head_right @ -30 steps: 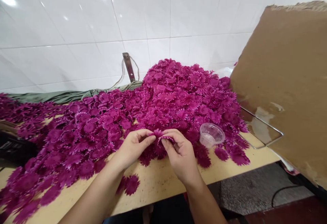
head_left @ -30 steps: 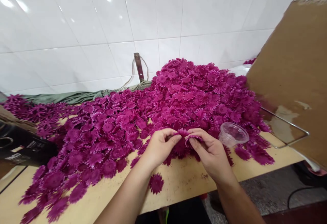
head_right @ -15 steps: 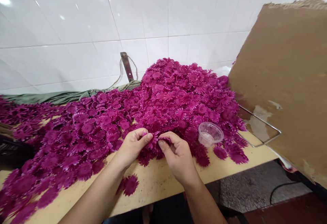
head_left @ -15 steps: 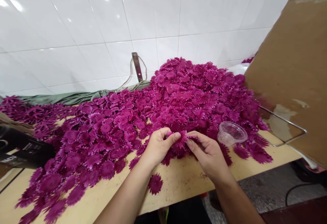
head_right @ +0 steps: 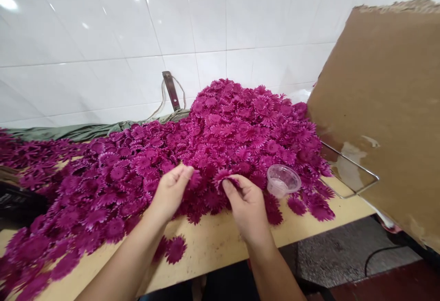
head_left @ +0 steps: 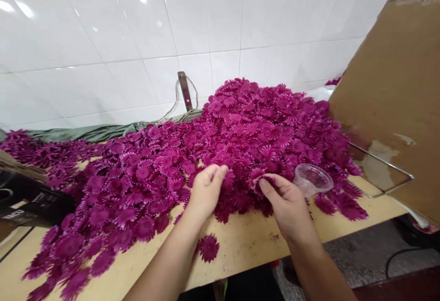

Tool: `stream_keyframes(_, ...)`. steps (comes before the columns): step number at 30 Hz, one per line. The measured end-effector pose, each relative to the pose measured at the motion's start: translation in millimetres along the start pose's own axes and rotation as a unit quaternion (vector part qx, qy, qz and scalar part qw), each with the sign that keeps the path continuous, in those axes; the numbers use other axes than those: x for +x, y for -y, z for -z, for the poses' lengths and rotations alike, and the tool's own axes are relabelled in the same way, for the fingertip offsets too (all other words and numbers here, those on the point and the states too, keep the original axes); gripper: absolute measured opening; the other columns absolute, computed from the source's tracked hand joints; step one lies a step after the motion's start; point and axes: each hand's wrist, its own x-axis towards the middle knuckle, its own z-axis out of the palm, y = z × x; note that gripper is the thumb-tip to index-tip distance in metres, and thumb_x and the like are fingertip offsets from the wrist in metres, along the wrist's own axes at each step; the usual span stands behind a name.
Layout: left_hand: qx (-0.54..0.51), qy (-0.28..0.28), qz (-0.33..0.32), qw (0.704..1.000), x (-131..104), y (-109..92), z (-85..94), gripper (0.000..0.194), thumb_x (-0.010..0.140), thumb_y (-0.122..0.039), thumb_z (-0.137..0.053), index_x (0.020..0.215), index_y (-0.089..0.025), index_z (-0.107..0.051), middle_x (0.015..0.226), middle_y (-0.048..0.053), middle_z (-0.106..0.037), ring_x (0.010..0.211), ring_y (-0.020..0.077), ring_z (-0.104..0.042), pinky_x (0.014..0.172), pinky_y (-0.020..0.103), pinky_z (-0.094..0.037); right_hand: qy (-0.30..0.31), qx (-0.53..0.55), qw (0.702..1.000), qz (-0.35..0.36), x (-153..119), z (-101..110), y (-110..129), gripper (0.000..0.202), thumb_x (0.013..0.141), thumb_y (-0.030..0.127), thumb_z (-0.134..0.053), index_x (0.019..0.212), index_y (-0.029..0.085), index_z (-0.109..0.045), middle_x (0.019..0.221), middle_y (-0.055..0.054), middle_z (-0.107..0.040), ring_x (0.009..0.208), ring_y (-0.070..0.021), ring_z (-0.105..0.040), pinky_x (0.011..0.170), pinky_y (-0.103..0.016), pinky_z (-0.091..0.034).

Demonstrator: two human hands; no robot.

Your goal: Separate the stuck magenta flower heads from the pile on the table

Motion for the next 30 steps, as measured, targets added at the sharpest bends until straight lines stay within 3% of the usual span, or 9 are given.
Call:
stream_keyframes(2,0.007,-0.047,-0.004,0.999,4.8,2.7,8.1,0.032,0.077,-0.040,-0.047,0.054,-0.019,-0.038,0.050,-0.007,-0.033,0.048,0.0087,-0.033,0.050,0.021,-0.031,-0.026,-0.002,1.000,0.002,1.5,7.4,-0.6,0.021,0.071,0.039,-0.063,0.079,0.019,-0.066,0.075,-0.003,-0.066,0.072,-0.0153,-0.059,0.069,-0.028,-0.048)
stream_keyframes(5,0.068,-0.074,-0.057,0.993,11.7,6.5,12.4,0.012,0.072,-0.029,-0.056,0.071,-0.018,-0.052,0.068,-0.002,-0.051,0.063,0.0122,-0.048,0.060,0.024,-0.040,0.003,-0.016,1.000,0.014,4.7,8.9,0.9,0.021,0.069,0.039,-0.065,0.077,0.019,-0.065,0.080,-0.004,-0.066,0.076,-0.0159,-0.058,0.072,-0.029,-0.047)
stream_keyframes(8,0.150,-0.112,-0.145,0.971,11.5,4.8,7.1,0.021,0.071,-0.021,-0.059,0.092,-0.018,-0.056,0.096,0.006,-0.056,0.088,0.0186,-0.053,0.077,0.032,-0.043,0.015,-0.031,0.999,0.037,9.2,1.4,0.4,0.023,0.067,0.041,-0.065,0.072,0.018,-0.062,0.081,-0.004,-0.061,0.076,-0.0158,-0.056,0.073,-0.029,-0.046)
stream_keyframes(11,0.167,-0.055,-0.189,0.966,3.0,-2.6,-2.7,0.014,0.077,-0.022,-0.053,0.090,-0.020,-0.059,0.094,0.006,-0.059,0.091,0.0192,-0.054,0.082,0.034,-0.043,0.013,-0.079,0.996,0.050,13.1,-5.1,-2.4,0.026,0.072,0.043,-0.059,0.065,0.018,-0.057,0.071,-0.001,-0.053,0.069,-0.0144,-0.050,0.067,-0.027,-0.044)
stream_keyframes(14,0.131,0.065,-0.162,0.976,-5.6,-8.4,-13.9,0.013,0.076,-0.026,-0.057,0.087,-0.020,-0.062,0.085,0.003,-0.062,0.081,0.0170,-0.057,0.076,0.030,-0.045,0.016,-0.133,0.988,0.069,16.3,-8.5,-4.1,0.033,0.075,0.046,-0.054,0.057,0.018,-0.052,0.062,0.000,-0.048,0.066,-0.0142,-0.045,0.062,-0.026,-0.040)
stream_keyframes(16,0.102,0.081,-0.128,0.983,-7.6,-8.8,-20.6,0.014,0.075,-0.025,-0.058,0.087,-0.019,-0.063,0.083,0.003,-0.063,0.077,0.0162,-0.057,0.072,0.028,-0.045,0.025,-0.128,0.989,0.062,18.8,-10.2,-4.7,0.037,0.077,0.050,-0.051,0.057,0.018,-0.053,0.061,0.000,-0.046,0.064,-0.0138,-0.045,0.061,-0.026,-0.039)
stream_keyframes(22,0.072,0.052,-0.114,0.990,1.2,-5.5,-22.6,0.008,0.073,-0.019,-0.055,0.072,-0.018,-0.063,0.072,0.001,-0.062,0.068,0.0141,-0.055,0.067,0.025,-0.043,0.075,-0.086,0.993,0.038,23.9,-14.0,-5.1,0.046,0.076,0.059,-0.046,0.056,0.018,-0.048,0.056,0.003,-0.040,0.056,-0.0113,-0.041,0.056,-0.025,-0.038)
stream_keyframes(26,0.030,-0.034,-0.073,0.996,11.5,-6.9,-13.0,0.013,0.072,-0.022,-0.053,0.060,-0.018,-0.057,0.056,-0.003,-0.052,0.056,0.0111,-0.046,0.057,0.022,-0.038,0.126,-0.104,0.984,0.074,22.5,-15.7,-3.1,0.029,0.077,0.046,-0.052,0.068,0.018,-0.053,0.071,0.000,-0.049,0.070,-0.0137,-0.049,0.068,-0.026,-0.043)
stream_keyframes(30,-0.035,-0.077,-0.054,0.995,18.7,-4.0,-13.1,0.015,0.071,-0.028,-0.053,0.060,-0.018,-0.054,0.052,-0.006,-0.046,0.051,0.0091,-0.039,0.053,0.021,-0.034,0.093,-0.143,0.977,0.126,22.4,-17.2,-2.1,0.016,0.078,0.034,-0.053,0.075,0.019,-0.058,0.090,-0.005,-0.052,0.088,-0.0170,-0.051,0.079,-0.030,-0.042)
